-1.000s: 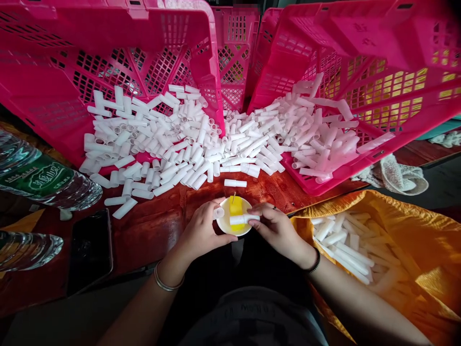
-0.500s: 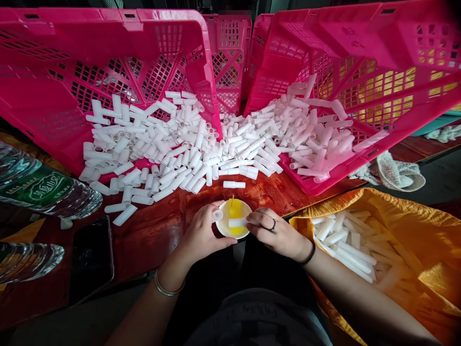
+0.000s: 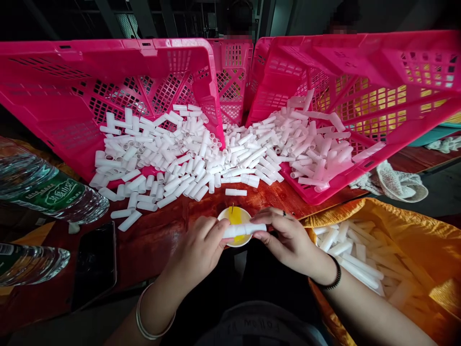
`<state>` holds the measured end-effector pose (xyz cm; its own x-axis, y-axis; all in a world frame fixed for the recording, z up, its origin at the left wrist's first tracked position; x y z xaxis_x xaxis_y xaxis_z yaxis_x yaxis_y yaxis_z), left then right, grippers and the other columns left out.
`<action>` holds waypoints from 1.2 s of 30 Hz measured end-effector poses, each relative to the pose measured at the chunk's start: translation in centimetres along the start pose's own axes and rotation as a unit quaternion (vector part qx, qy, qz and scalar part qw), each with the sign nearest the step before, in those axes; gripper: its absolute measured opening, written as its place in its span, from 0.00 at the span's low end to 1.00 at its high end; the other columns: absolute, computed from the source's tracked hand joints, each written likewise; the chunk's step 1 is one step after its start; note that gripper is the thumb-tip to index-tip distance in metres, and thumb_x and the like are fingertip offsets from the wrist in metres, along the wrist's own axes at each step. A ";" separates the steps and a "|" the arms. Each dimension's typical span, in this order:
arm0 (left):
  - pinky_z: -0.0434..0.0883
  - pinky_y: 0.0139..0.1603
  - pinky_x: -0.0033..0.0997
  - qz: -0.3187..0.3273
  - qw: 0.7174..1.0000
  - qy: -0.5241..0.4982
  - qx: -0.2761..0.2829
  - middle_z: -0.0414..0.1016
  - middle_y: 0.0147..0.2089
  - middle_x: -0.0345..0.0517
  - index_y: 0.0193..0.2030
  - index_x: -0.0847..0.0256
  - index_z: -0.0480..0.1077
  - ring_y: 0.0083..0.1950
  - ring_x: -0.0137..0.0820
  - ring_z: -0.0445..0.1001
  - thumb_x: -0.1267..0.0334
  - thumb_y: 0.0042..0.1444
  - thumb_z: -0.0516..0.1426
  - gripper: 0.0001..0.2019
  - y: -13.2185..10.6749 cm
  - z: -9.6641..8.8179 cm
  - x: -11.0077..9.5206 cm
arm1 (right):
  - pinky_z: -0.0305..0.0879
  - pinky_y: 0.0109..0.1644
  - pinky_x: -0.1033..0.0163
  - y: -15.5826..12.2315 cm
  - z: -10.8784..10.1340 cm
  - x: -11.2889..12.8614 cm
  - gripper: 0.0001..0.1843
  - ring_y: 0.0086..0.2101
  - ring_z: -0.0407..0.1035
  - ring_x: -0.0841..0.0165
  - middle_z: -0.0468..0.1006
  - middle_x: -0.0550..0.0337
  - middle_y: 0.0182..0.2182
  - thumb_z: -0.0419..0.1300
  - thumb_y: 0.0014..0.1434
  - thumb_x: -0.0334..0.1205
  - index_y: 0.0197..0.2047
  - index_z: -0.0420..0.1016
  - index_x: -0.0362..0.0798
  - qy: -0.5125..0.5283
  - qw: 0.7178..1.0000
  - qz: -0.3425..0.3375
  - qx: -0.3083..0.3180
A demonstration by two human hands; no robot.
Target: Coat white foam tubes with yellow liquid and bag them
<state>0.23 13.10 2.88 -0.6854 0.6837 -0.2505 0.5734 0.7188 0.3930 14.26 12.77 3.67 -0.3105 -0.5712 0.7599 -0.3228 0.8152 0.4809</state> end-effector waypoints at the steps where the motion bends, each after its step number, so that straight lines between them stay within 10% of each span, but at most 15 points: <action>1: 0.70 0.38 0.39 -0.003 1.000 -0.007 0.005 0.73 0.37 0.50 0.49 0.60 0.67 0.38 0.40 0.71 0.63 0.65 0.49 0.10 0.0 0.1 -0.4 | 0.71 0.42 0.59 0.1 0.1 0.5 0.05 0.39 0.73 0.64 0.77 0.53 0.38 0.56 0.64 0.37 0.44 0.69 0.50 -0.015 1.000 -0.015 0.007; 6: 0.66 0.32 0.33 -0.098 0.953 -0.269 0.097 0.71 0.31 0.46 0.36 0.60 0.68 0.32 0.34 0.69 0.59 0.63 0.50 0.10 0.2 2.1 -1.9 | 0.62 0.26 0.63 0.5 0.5 1.9 0.15 0.22 0.64 0.69 0.66 0.63 0.20 0.48 0.66 0.36 0.26 0.59 0.52 -0.076 0.995 -0.066 -0.026; 12: 0.46 0.17 0.23 -0.309 0.641 -0.643 0.283 0.51 0.20 0.31 0.34 0.61 0.67 0.18 0.21 0.42 0.42 0.57 0.49 0.22 -2.5 7.5 -4.9 | 0.59 0.25 0.63 1.6 1.5 4.1 0.17 0.20 0.61 0.69 0.62 0.65 0.17 0.46 0.66 0.37 0.24 0.56 0.53 -0.048 0.992 -0.119 -0.005; 14: 0.57 0.20 0.25 -0.284 0.700 -0.591 0.281 0.61 0.24 0.38 0.39 0.60 0.69 0.20 0.23 0.54 0.41 0.58 0.50 0.23 -2.9 6.7 -4.0 | 0.60 0.26 0.63 0.7 0.2 4.4 0.17 0.20 0.62 0.69 0.63 0.64 0.17 0.45 0.67 0.38 0.24 0.57 0.53 -0.072 0.991 -0.108 0.020; 18: 0.66 0.56 0.49 -0.228 0.951 -0.199 0.060 0.70 0.55 0.56 0.58 0.55 0.64 0.55 0.48 0.68 0.43 0.53 0.57 0.29 -4.0 -1.4 5.9 | 0.60 0.24 0.60 -4.1 -7.2 -0.5 0.15 0.19 0.65 0.67 0.70 0.59 0.20 0.51 0.66 0.47 0.29 0.67 0.53 -0.313 0.941 0.100 0.075; 21: 0.63 0.58 0.58 -0.322 0.942 0.089 -0.024 0.70 0.54 0.64 0.55 0.65 0.65 0.57 0.56 0.68 0.48 0.59 0.49 0.25 -7.9 -6.6 15.4 | 0.63 0.27 0.52 -5.0 -12.6 -2.8 0.18 0.25 0.71 0.56 0.76 0.45 0.28 0.58 0.59 0.57 0.37 0.73 0.50 -0.517 0.845 0.134 0.011; 25: 0.68 0.54 0.51 -0.367 0.910 0.177 0.080 0.75 0.48 0.63 0.46 0.66 0.70 0.52 0.54 0.73 0.56 0.55 0.52 0.18 -10.0 -6.3 22.9 | 0.69 0.41 0.57 3.1 -4.2 -6.4 0.11 0.36 0.74 0.61 0.78 0.50 0.37 0.52 0.66 0.36 0.42 0.76 0.49 -0.379 0.919 0.053 0.091; 30: 0.70 0.45 0.39 -0.359 0.911 0.156 0.128 0.79 0.39 0.52 0.35 0.59 0.73 0.44 0.46 0.76 0.59 0.52 0.54 0.09 -8.8 -4.5 23.0 | 0.67 0.40 0.62 11.4 5.6 -10.8 0.04 0.35 0.73 0.63 0.79 0.50 0.33 0.63 0.56 0.32 0.37 0.77 0.43 -0.325 0.933 0.073 0.136; 36: 0.71 0.49 0.40 -0.341 0.933 0.073 0.085 0.76 0.45 0.51 0.43 0.60 0.74 0.47 0.44 0.75 0.58 0.50 0.55 0.15 -9.3 -3.0 19.1 | 0.65 0.30 0.64 4.9 -0.7 -8.5 0.08 0.27 0.70 0.66 0.76 0.57 0.27 0.56 0.63 0.43 0.39 0.69 0.47 -0.244 0.963 0.113 0.021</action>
<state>-19.58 19.09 -2.93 -0.9640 0.0450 -0.2621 0.0364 0.9986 0.0375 15.93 21.71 -0.08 -0.7566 -0.3647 0.5427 -0.2306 0.9255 0.3005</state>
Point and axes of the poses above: each hand's wrist, its own y-axis towards the middle knuckle, its own z-axis out of the palm, x = y × z, the point moved 10 cm from there along y, towards the middle knuckle
